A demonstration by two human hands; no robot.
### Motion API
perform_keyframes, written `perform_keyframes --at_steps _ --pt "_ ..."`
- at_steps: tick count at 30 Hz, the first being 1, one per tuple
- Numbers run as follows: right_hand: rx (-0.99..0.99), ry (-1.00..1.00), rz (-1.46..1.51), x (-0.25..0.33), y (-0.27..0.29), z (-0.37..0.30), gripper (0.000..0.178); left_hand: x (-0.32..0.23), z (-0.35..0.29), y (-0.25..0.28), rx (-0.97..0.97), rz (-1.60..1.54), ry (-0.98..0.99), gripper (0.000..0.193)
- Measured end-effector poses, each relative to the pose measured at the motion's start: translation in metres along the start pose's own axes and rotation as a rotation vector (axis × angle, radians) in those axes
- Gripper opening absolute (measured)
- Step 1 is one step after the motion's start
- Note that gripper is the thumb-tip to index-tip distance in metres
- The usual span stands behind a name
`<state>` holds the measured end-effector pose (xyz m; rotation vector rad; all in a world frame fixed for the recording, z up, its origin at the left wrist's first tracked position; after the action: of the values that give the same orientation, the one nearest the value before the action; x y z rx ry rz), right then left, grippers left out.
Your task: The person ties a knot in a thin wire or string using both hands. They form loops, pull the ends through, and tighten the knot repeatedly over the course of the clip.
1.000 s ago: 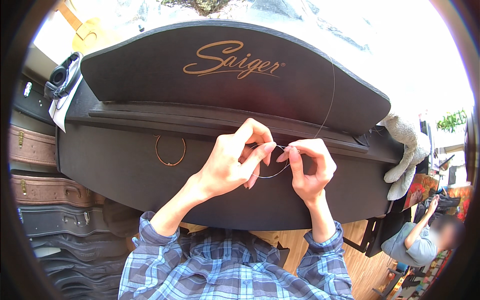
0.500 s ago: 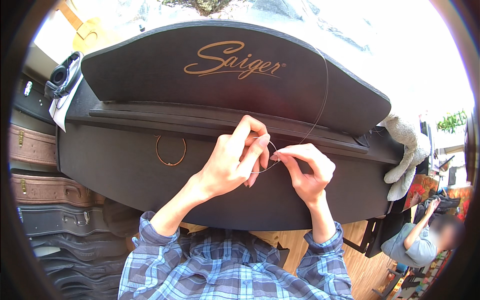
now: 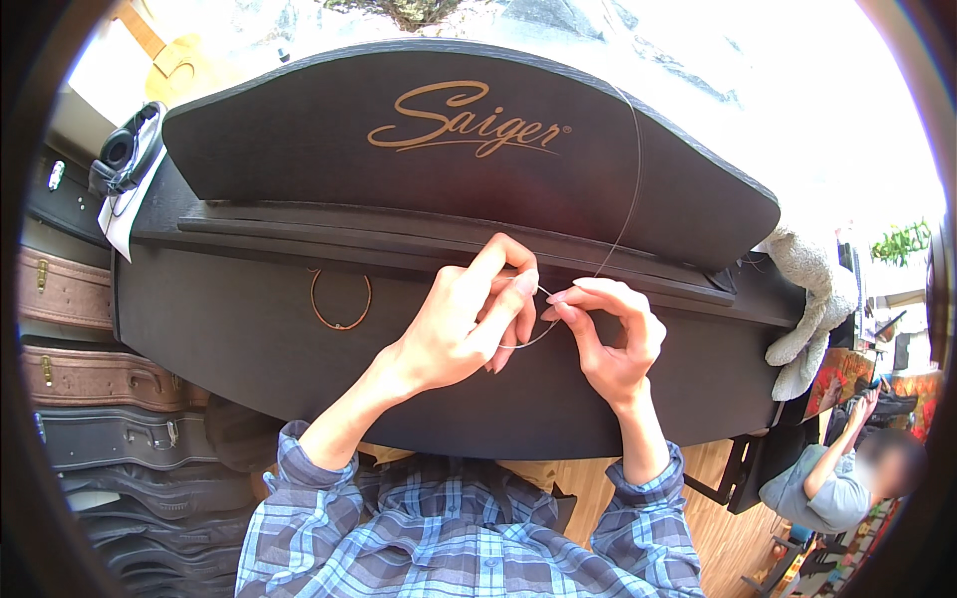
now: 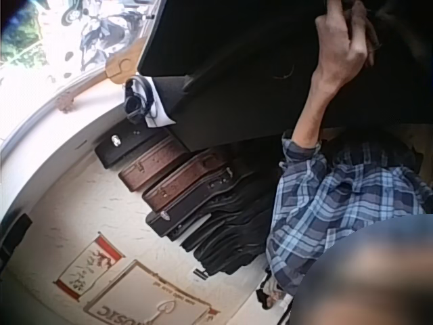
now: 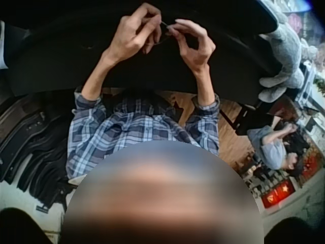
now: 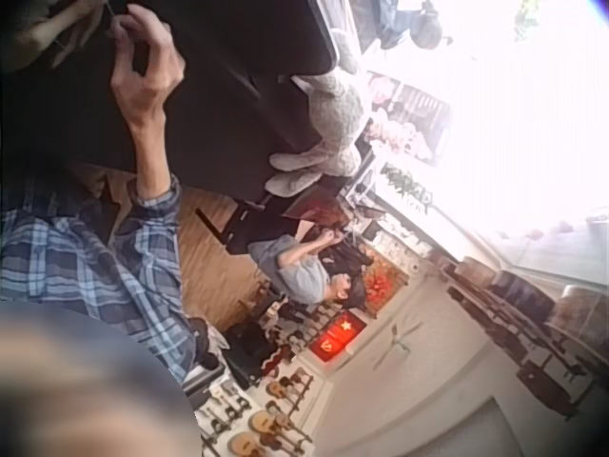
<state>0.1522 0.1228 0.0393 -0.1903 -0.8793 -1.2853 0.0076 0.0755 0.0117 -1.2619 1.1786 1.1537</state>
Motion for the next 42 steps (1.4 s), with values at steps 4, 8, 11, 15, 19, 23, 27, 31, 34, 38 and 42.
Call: perform_keyframes --at_steps 4,8,11,15,19,23,27,31,34,38,42 --pt "0.090 0.062 -0.103 0.006 -0.002 0.000 0.029 0.003 0.000 0.000 0.024 -0.103 0.040 0.014" --pt "0.128 0.110 -0.178 0.006 -0.005 -0.003 0.026 0.006 0.004 -0.003 0.057 -0.014 0.104 0.015" --pt "0.119 0.232 -0.170 0.009 -0.004 -0.003 0.028 0.008 0.003 -0.008 0.122 0.079 0.168 0.017" --pt "0.216 0.335 -0.274 0.012 -0.007 -0.005 0.029 0.010 0.002 -0.014 0.179 0.117 0.221 0.020" --pt "0.234 0.357 -0.300 0.014 -0.007 -0.006 0.029 0.013 0.001 -0.016 0.210 0.104 0.288 0.022" --pt "0.290 0.370 -0.257 0.013 -0.012 -0.008 0.029 0.011 0.001 -0.018 0.230 0.125 0.275 0.021" --pt "0.338 0.394 -0.247 0.012 -0.016 -0.012 0.031 0.010 0.001 -0.020 0.257 0.167 0.273 0.020" --pt "0.337 0.396 -0.224 0.011 -0.015 -0.013 0.032 0.011 0.001 -0.020 0.257 0.165 0.302 0.021" --pt "0.333 0.395 -0.220 0.010 -0.014 -0.013 0.031 0.012 0.001 -0.020 0.258 0.168 0.305 0.021" --pt "0.322 0.385 -0.217 0.010 -0.015 -0.013 0.029 0.010 0.001 -0.020 0.261 0.178 0.286 0.021" --pt "0.339 0.376 -0.232 0.011 -0.015 -0.010 0.030 0.010 0.000 -0.020 0.279 0.179 0.302 0.021"
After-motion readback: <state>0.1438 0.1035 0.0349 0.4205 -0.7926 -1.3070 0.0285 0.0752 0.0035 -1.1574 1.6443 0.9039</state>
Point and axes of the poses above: each hand's wrist, its own z-axis towards the middle knuckle, its own y-axis out of the back of the hand, x = y × z, the point moved 8 cm from there along z, towards the middle knuckle, and after that the axes turned 4 degrees about y, right-handed, at the moved point
